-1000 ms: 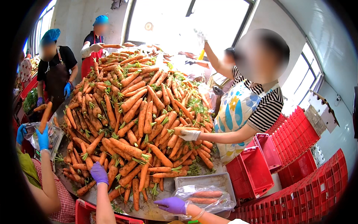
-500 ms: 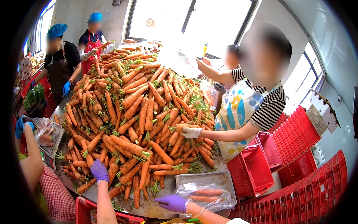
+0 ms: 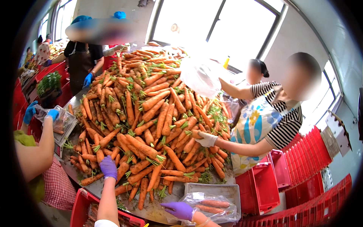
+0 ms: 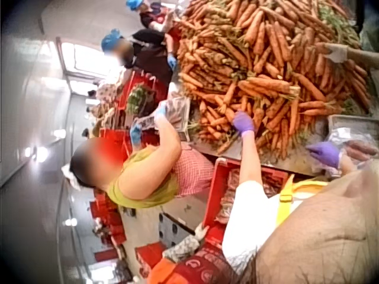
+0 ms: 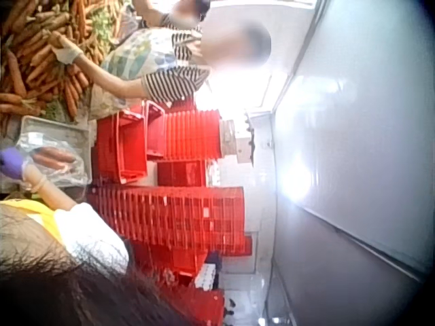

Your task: The person picks up carrots from a pile, places them into plastic bags, weighs the bags on a digital scale, and puts the filled bags into a red crate.

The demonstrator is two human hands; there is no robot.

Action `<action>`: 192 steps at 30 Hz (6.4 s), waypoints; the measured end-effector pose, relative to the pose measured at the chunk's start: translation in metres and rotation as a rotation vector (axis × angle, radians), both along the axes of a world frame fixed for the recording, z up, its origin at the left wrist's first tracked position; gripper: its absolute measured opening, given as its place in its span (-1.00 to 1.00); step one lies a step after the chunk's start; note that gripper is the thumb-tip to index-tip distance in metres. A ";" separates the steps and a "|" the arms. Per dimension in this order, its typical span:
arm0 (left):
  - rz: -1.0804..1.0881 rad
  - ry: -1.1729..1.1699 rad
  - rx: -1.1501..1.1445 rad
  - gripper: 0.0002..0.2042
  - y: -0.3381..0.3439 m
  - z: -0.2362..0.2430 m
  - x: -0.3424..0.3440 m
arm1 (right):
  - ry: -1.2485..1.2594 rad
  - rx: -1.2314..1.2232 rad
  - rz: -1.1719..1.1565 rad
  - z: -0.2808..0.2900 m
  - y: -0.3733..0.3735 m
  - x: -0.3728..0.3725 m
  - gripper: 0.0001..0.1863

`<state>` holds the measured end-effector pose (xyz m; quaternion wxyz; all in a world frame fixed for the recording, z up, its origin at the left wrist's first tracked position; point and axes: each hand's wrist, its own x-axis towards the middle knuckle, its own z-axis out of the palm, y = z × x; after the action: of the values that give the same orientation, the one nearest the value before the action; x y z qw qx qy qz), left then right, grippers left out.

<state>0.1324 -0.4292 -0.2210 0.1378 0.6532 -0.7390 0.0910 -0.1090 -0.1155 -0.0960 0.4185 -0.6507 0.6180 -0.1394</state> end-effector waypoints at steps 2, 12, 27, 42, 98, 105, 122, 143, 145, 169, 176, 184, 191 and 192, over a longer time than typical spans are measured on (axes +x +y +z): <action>0.017 -0.049 0.013 -0.78 0.000 0.002 -0.001 | 0.024 0.031 0.025 -0.001 -0.001 -0.001 -0.58; 0.043 -0.006 0.043 -0.80 0.006 0.007 0.001 | 0.008 0.060 0.056 0.008 -0.007 0.004 -0.60; -0.074 1.289 0.323 -0.64 0.117 -0.020 0.032 | -0.221 -0.068 0.155 0.015 0.031 0.004 -0.55; -0.513 0.423 0.376 -0.55 0.398 0.148 -0.033 | -1.478 0.132 -0.378 0.000 0.063 -0.037 -0.59; 0.504 0.116 0.823 -0.43 0.502 -0.030 0.148 | -1.818 -0.022 -0.931 -0.012 0.190 -0.178 -0.60; 0.516 0.152 0.783 -0.49 0.515 -0.031 0.159 | -1.942 0.002 -0.987 -0.011 0.196 -0.161 -0.66; 0.389 0.286 0.653 -0.55 0.509 -0.047 0.171 | -2.035 -0.040 -0.874 -0.007 0.213 -0.155 -0.60; 0.338 0.234 0.421 -0.72 0.515 -0.049 0.164 | -2.251 0.064 -1.091 -0.013 0.196 -0.158 -0.64; 0.325 0.262 0.408 -0.71 0.515 -0.050 0.164 | -2.262 0.055 -1.165 -0.018 0.194 -0.157 -0.63; 0.342 0.159 0.370 -0.74 0.515 -0.044 0.159 | -2.206 -0.017 -1.108 -0.023 0.209 -0.178 -0.63; 0.360 0.175 0.408 -0.75 0.519 -0.047 0.166 | -2.245 0.046 -1.126 -0.013 0.211 -0.171 -0.63; 0.357 0.142 0.457 -0.73 0.523 -0.045 0.164 | -2.292 0.116 -1.050 -0.020 0.207 -0.163 -0.64; 0.340 0.148 0.479 -0.73 0.512 -0.024 0.146 | -2.125 0.015 -0.970 -0.020 0.201 -0.165 -0.62; 0.354 0.137 0.470 -0.73 0.514 -0.023 0.151 | -2.131 0.018 -0.926 -0.023 0.196 -0.165 -0.61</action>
<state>0.2836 0.0852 -0.2441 0.0144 0.7905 -0.6033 -0.1041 -0.2739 0.0809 -0.1187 0.6403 0.0874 0.1324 -0.7516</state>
